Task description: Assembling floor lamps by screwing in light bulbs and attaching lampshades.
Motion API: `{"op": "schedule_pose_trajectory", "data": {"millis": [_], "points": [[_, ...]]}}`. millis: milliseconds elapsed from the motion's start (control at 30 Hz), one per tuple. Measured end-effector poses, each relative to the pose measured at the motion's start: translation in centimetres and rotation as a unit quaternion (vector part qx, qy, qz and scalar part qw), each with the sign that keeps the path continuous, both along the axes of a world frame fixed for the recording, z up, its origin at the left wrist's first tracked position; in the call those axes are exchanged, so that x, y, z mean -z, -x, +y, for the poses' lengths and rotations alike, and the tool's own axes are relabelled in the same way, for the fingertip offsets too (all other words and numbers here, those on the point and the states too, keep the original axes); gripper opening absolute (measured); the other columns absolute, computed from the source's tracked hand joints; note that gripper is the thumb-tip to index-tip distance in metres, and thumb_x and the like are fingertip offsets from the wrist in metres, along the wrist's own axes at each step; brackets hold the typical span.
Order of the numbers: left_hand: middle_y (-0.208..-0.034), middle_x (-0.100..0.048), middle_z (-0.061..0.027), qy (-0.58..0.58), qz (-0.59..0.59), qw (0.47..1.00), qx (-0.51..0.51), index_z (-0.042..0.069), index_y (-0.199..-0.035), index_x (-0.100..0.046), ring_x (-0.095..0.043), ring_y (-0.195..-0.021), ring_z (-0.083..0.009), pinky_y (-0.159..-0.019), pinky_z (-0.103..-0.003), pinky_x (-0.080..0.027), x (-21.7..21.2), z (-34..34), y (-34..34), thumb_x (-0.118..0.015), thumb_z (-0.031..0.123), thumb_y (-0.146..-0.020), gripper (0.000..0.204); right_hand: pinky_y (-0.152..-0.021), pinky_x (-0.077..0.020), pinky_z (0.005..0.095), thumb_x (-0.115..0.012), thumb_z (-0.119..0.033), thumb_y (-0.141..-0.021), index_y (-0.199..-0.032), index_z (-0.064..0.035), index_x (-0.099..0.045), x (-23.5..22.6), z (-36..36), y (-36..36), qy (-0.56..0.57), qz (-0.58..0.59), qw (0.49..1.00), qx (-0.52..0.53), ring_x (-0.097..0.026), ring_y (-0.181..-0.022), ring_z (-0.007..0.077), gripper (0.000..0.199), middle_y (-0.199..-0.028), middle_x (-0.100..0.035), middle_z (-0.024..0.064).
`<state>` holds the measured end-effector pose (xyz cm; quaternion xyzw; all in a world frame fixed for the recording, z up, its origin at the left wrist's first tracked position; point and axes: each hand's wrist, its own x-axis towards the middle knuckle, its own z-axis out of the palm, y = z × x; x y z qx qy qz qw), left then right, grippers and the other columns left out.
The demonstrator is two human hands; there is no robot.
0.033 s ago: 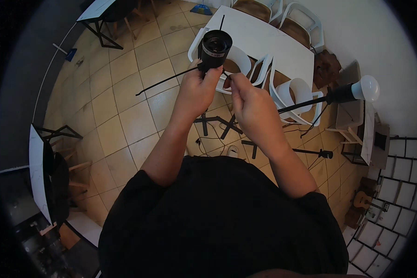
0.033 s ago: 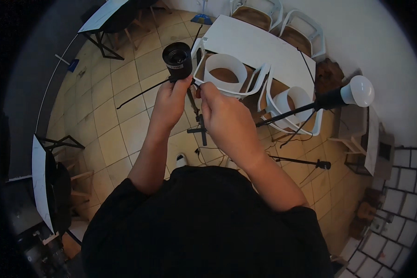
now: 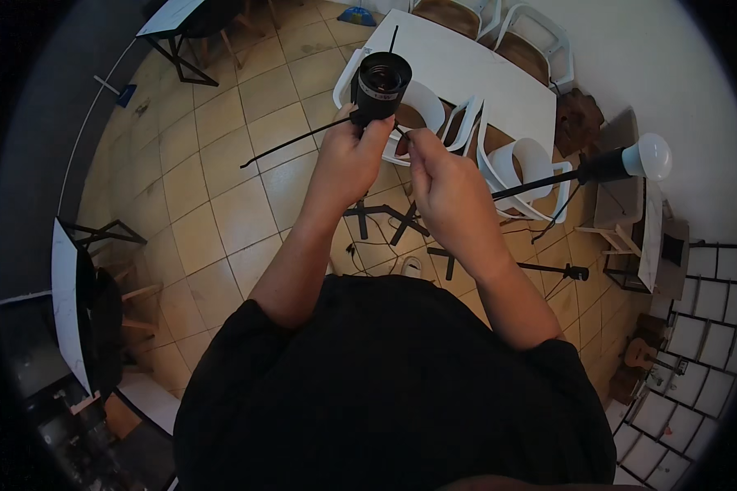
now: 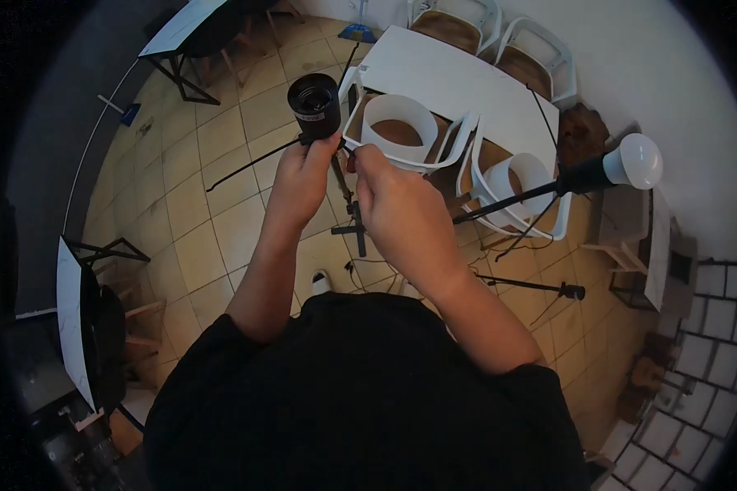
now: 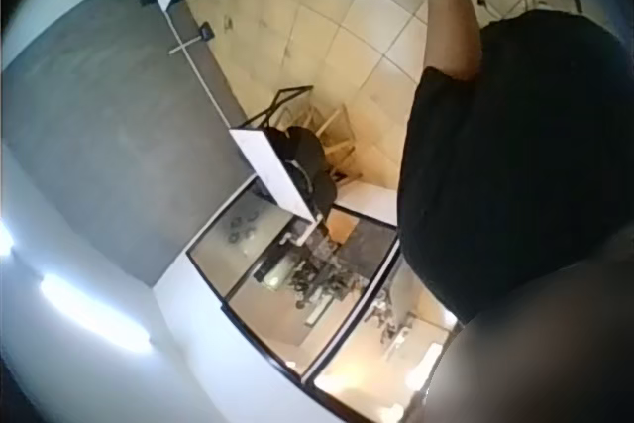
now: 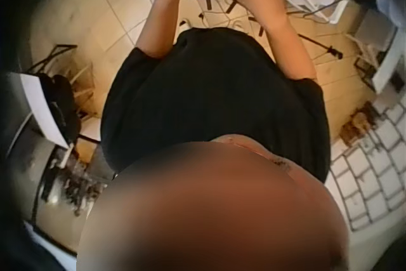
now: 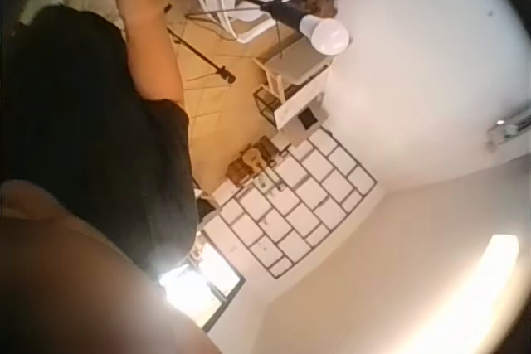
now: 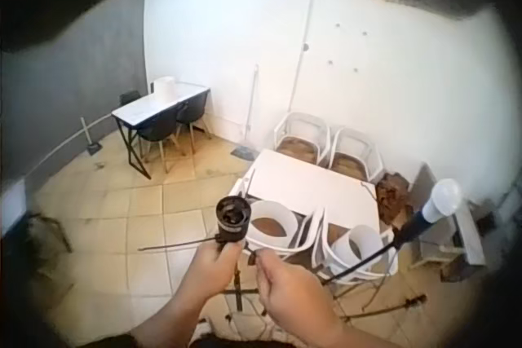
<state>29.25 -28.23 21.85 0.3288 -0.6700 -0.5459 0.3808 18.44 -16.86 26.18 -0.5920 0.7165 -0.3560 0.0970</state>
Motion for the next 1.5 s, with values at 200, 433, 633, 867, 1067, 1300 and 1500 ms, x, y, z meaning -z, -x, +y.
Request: {"op": "schedule_pose_trajectory", "data": {"millis": [200,433,633,867,1067,1300,1500], "points": [[-0.095,-0.061,-0.0129,-0.015,-0.015,1.000,0.003,-0.002,-0.101,-0.064,-0.061,-0.086,-0.0212,-0.076,-0.034,-0.046,-0.2,-0.1,0.2,-0.056,0.027,-0.094,0.031,-0.062,-0.0476,0.0519,-0.053,-0.010,-0.093,-0.100,-0.0042,-0.053,0.6,-0.2,0.4,0.029,-0.005,1.000,-0.005,-0.063,-0.073,0.0424,0.009,-0.074,-0.064,0.0214],[-0.094,-0.059,-0.0106,-0.025,-0.026,0.999,0.021,-0.002,-0.101,-0.064,-0.058,-0.085,-0.0193,-0.077,-0.033,-0.045,-0.7,-0.9,0.5,-0.056,0.028,-0.093,0.031,-0.066,-0.0479,0.0465,-0.050,-0.013,-0.097,-0.106,-0.0030,-0.057,-0.8,-0.6,1.6,-0.018,-0.020,1.000,-0.013,-0.063,-0.074,0.0419,0.016,-0.075,-0.063,0.0225],[-0.095,-0.058,-0.0075,-0.004,0.030,0.996,0.083,-0.003,-0.099,-0.064,-0.057,-0.087,-0.0158,-0.077,-0.031,-0.045,0.7,-1.2,-0.2,-0.058,0.024,-0.091,0.028,-0.065,-0.0484,0.0433,-0.051,-0.016,-0.098,-0.104,-0.0001,-0.061,-2.6,0.0,1.5,-0.050,-0.020,0.998,-0.015,-0.062,-0.071,0.0414,0.020,-0.075,-0.063,0.0228],[-0.100,-0.063,-0.0102,-0.030,0.000,0.995,0.095,-0.003,-0.098,-0.064,-0.058,-0.086,-0.0156,-0.077,-0.031,-0.045,0.0,-0.9,-0.4,-0.059,0.027,-0.092,0.031,-0.068,-0.0496,0.0477,-0.054,-0.016,-0.095,-0.097,0.0000,-0.063,-2.1,0.1,0.9,0.025,0.006,1.000,-0.003,-0.064,-0.078,0.0404,0.018,-0.080,-0.066,0.0206],[-0.096,-0.062,-0.0113,0.003,0.017,1.000,0.017,-0.003,-0.100,-0.065,-0.060,-0.086,-0.0197,-0.078,-0.033,-0.046,0.3,-0.2,0.2,-0.056,0.027,-0.095,0.032,-0.069,-0.0500,0.0453,-0.054,-0.016,-0.095,-0.098,0.0001,-0.065,-2.4,0.0,1.6,0.021,-0.047,0.998,-0.024,-0.064,-0.079,0.0404,0.019,-0.082,-0.066,0.0214],[-0.095,-0.061,-0.0136,0.004,0.028,0.999,0.029,-0.004,-0.097,-0.065,-0.061,-0.086,-0.0223,-0.078,-0.034,-0.046,0.4,0.7,0.0,-0.055,0.026,-0.094,0.031,-0.068,-0.0481,0.0319,-0.053,-0.016,-0.099,-0.102,0.0032,-0.066,-2.9,-0.7,2.5,-0.061,-0.055,0.994,-0.066,-0.060,-0.066,0.0206,0.023,-0.079,-0.067,0.0144],[-0.092,-0.058,-0.0122,-0.040,-0.001,0.999,0.021,-0.003,-0.098,-0.063,-0.059,-0.086,-0.0232,-0.079,-0.035,-0.045,-0.7,1.7,-0.7,-0.052,0.025,-0.095,0.030,-0.067,-0.0478,0.0389,-0.053,-0.019,-0.097,-0.098,-0.0010,-0.069,-3.4,-0.4,2.2,-0.095,-0.153,0.979,-0.091,-0.063,-0.070,0.0300,0.024,-0.079,-0.066,0.0193]]}}
